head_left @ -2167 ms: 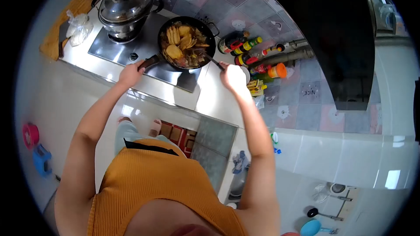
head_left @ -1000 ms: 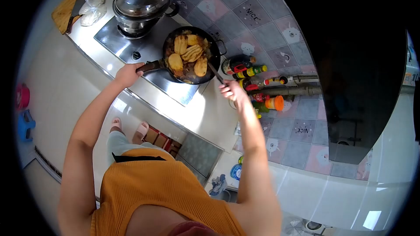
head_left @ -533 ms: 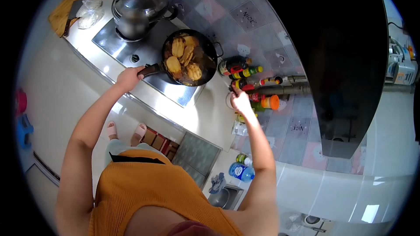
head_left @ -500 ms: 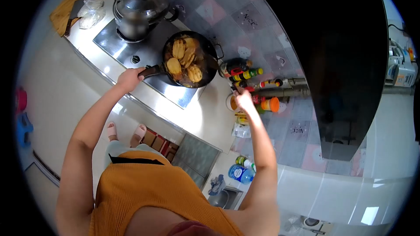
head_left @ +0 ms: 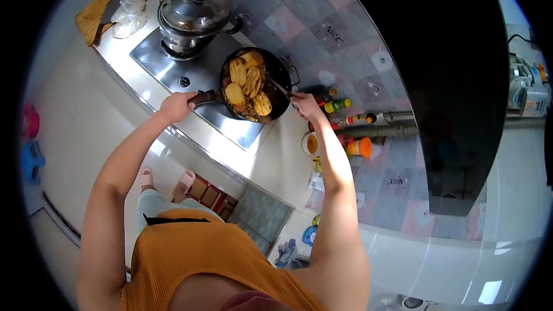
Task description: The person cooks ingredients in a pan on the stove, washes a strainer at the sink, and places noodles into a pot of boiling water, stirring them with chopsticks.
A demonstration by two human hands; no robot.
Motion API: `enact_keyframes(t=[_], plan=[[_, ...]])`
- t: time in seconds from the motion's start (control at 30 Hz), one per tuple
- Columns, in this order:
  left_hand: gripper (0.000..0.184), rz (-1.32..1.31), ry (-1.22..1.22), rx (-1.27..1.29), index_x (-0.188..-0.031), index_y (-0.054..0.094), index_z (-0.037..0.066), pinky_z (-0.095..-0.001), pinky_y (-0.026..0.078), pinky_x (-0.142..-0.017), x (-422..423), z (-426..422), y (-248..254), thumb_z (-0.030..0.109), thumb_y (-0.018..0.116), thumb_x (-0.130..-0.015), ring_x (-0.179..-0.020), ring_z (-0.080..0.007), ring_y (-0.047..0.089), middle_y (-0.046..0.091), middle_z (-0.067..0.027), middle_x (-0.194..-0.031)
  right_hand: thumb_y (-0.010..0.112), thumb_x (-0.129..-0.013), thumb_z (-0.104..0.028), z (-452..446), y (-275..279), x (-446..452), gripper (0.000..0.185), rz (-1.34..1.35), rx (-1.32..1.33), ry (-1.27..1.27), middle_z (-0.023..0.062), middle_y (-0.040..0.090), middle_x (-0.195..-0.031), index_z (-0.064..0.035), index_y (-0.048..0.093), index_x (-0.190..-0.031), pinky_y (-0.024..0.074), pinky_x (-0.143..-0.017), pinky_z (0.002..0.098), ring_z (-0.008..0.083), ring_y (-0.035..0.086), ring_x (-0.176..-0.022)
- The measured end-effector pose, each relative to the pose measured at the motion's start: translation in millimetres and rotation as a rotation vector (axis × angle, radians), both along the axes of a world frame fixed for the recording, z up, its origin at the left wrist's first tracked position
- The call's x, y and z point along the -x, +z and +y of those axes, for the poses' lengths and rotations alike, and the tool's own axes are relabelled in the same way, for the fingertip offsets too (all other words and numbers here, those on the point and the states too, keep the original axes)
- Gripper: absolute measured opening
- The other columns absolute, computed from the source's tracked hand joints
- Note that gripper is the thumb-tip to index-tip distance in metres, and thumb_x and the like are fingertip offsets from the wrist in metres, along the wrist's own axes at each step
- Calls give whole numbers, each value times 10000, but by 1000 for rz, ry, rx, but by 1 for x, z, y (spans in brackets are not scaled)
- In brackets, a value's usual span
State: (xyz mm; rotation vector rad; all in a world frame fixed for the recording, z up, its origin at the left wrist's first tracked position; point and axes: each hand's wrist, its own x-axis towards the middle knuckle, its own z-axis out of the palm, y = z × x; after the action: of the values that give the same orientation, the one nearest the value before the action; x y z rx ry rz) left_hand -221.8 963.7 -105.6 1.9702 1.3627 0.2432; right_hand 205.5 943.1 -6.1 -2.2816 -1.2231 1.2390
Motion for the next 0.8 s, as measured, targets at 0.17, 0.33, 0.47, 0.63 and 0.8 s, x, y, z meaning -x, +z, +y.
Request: enact_keyframes(t=[0.17,0.33,0.47,0.63,0.8], plan=[[390,-45,-40,-3,-1264,577,171,-452,493,-813,3,1,2,208,603,-877,-947,-378,627,658,-192,-1022,599,-874,-200,-69,26,75,402,-560,-203,300,295,629,-1012,-88,590,-1260,507,-849,403,408,625,-975],[346,-14,-79,-11,-1242,570,170,-463,501,-799,7,5,-3,218,575,-900,-942,-362,630,666,-165,-1003,560,-882,-214,-140,30,111,367,-781,-275,305,302,626,-785,-95,603,-1227,516,-732,489,424,639,-758],[312,3,-108,-5,-1216,566,148,-468,503,-803,7,5,6,220,557,-913,-948,-356,629,668,-154,-996,590,-859,-175,-169,78,118,382,-845,-259,327,266,643,-808,-93,600,-1232,513,-724,481,417,636,-741],[430,-7,-124,3,-1330,516,167,-466,501,-807,7,7,0,255,563,-912,-950,-382,629,657,-204,-1023,587,-866,-187,-173,111,134,341,-743,-130,353,261,650,-865,-106,636,-1194,526,-755,456,408,645,-793],[445,5,-127,20,-1346,500,183,-475,498,-805,8,7,6,260,562,-912,-948,-385,628,657,-206,-1019,533,-908,-219,-148,40,156,379,-756,31,331,218,667,-927,-183,576,-1283,534,-787,467,388,652,-869]])
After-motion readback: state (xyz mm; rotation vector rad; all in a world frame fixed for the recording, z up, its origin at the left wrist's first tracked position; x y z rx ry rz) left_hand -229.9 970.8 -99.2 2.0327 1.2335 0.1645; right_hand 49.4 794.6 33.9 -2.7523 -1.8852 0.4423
